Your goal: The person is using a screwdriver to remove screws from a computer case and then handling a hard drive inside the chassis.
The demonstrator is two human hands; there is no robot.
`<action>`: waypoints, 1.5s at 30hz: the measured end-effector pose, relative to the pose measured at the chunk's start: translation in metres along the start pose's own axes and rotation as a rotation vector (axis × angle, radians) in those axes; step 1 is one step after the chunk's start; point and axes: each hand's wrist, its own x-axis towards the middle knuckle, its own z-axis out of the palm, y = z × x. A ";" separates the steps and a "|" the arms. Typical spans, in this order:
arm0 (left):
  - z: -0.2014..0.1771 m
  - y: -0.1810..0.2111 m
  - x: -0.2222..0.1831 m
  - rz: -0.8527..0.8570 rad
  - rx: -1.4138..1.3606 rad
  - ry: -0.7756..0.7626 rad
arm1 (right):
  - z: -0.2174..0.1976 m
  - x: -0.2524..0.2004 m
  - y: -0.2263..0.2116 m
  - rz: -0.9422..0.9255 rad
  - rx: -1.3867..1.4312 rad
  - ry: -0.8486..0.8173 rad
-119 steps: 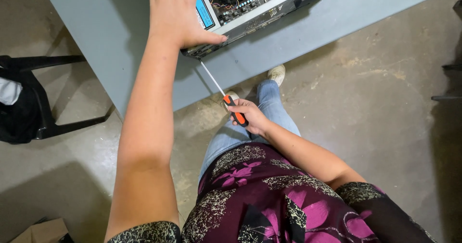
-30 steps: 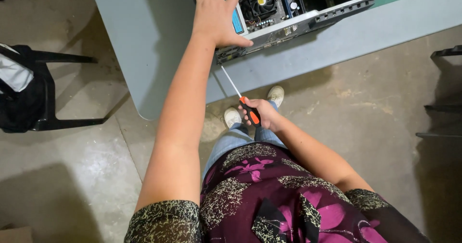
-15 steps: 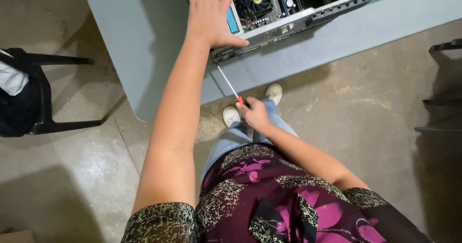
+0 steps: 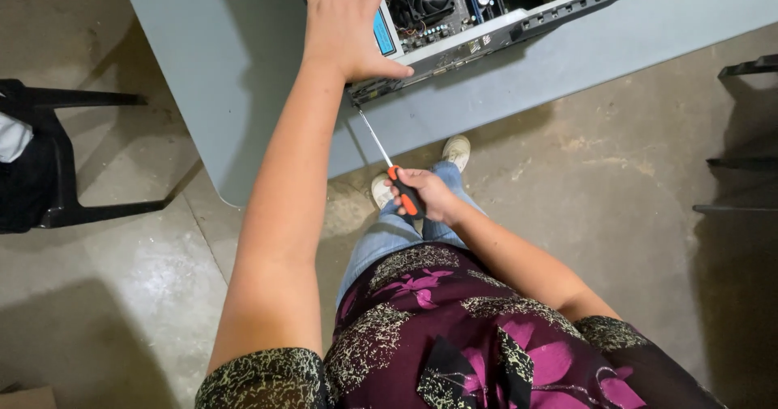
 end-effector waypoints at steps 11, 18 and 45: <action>-0.004 0.002 0.000 0.010 0.031 0.021 | 0.009 0.017 0.030 -0.258 -0.417 0.316; -0.008 0.002 -0.001 0.014 0.000 0.021 | 0.011 0.002 0.003 -0.053 -0.167 0.120; -0.012 -0.001 -0.002 0.069 -0.030 0.097 | 0.023 0.005 0.011 -0.220 -0.142 0.187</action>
